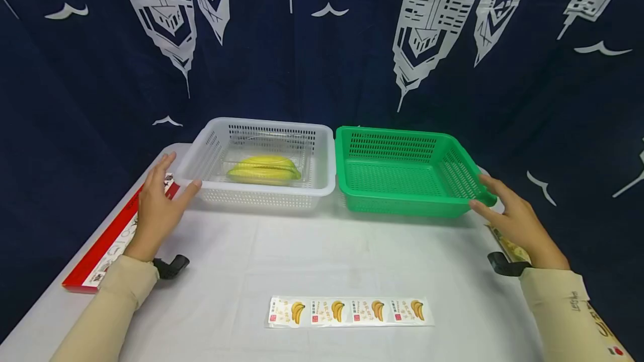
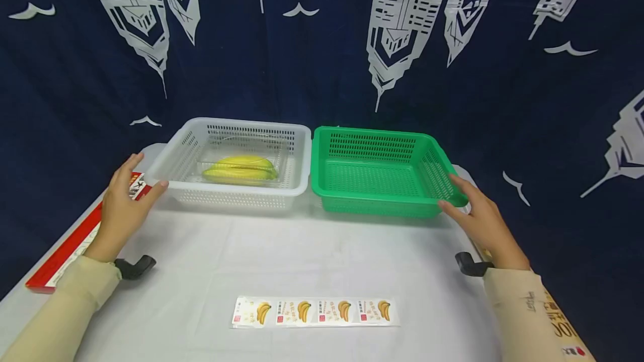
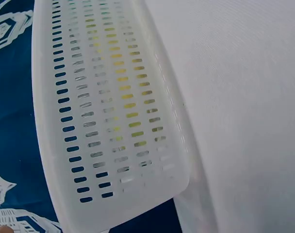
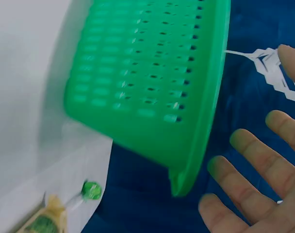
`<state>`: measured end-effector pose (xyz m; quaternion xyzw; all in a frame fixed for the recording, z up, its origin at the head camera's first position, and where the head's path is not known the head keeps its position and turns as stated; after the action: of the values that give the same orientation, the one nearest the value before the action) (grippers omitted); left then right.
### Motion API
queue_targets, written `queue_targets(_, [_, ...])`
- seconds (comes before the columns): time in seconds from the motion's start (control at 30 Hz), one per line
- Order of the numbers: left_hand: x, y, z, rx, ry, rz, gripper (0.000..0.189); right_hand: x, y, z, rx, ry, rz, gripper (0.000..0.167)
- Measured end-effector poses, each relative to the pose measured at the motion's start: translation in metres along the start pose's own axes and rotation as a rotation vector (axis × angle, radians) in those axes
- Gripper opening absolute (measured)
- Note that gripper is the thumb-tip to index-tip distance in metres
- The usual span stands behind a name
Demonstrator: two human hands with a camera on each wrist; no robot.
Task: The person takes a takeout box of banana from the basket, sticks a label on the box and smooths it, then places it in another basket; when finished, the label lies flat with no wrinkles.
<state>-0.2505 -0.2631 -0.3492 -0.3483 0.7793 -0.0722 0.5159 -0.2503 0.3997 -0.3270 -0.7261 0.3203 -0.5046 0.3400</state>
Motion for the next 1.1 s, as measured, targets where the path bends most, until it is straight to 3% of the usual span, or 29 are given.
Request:
queue_targets(0.3, [0.018,0.011,-0.012,-0.072,-0.183,0.205,0.079,0.010,0.008,-0.015,0.027,-0.018,-0.113,0.078])
queue_targets(0.53, [0.027,0.021,-0.022,-0.104,-0.367,0.478,0.081,0.018,0.012,-0.029,0.065,-0.021,-0.159,0.078])
queue_targets(0.7, [0.035,0.032,-0.024,-0.103,-0.478,0.615,0.086,0.025,0.012,-0.038,0.089,-0.062,-0.229,0.075])
queue_targets(0.9, [0.035,0.045,-0.021,-0.096,-0.504,0.685,0.091,0.029,0.014,-0.051,0.146,-0.042,-0.258,0.072])
queue_targets(1.1, [0.036,0.051,-0.019,-0.095,-0.448,0.681,0.090,0.032,0.017,-0.063,0.210,-0.010,-0.266,0.070])
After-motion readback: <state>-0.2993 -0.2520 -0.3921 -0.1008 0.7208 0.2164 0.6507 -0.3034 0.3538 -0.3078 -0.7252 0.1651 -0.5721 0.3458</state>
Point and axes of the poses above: each hand's wrist, its own z-axis away from the middle knuckle, its own y-axis out of the palm, x = y × z, the point moved 4 cm from there along -z, towards the middle knuckle, and after that the axes turned 1 degree about -y, right-handed, at the moved point
